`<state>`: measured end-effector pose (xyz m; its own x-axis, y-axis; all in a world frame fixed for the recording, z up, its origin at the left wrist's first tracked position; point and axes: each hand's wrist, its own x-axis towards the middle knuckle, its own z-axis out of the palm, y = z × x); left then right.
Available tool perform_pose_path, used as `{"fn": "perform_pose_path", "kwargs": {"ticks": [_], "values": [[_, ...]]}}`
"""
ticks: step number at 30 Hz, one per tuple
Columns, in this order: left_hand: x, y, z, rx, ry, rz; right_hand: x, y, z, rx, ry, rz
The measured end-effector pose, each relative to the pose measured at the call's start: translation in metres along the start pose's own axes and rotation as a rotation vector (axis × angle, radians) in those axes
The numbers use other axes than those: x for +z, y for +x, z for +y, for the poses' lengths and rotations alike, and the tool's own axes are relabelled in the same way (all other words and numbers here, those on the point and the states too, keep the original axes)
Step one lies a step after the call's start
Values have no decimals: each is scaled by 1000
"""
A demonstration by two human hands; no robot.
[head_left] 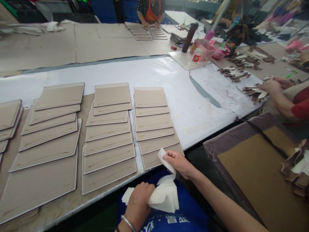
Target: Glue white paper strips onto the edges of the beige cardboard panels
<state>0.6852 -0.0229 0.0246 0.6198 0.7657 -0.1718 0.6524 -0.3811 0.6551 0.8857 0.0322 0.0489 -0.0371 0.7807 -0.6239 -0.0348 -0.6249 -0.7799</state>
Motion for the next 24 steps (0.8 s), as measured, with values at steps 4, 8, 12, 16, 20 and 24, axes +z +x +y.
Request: {"fn": "perform_pose_path", "kwargs": {"ticks": [4, 8, 12, 16, 20, 24], "values": [[-4, -4, -8, -13, 84, 75, -5, 8, -1, -4, -301, -251], [-16, -5, -13, 33, -147, 189, -1, 13, -3, -7, -404, -527], [-22, -9, -8, -72, -491, 97, 3, 11, 3, -18, -505, -665], [-19, -10, -3, -92, -535, 144, 7, 5, 6, -48, -617, -625], [-13, -5, -5, -19, -303, 221, 13, 6, -4, -118, -1036, -336], [-5, 0, -10, -59, -2, 180, 16, 22, -12, -120, -1272, -212]]}}
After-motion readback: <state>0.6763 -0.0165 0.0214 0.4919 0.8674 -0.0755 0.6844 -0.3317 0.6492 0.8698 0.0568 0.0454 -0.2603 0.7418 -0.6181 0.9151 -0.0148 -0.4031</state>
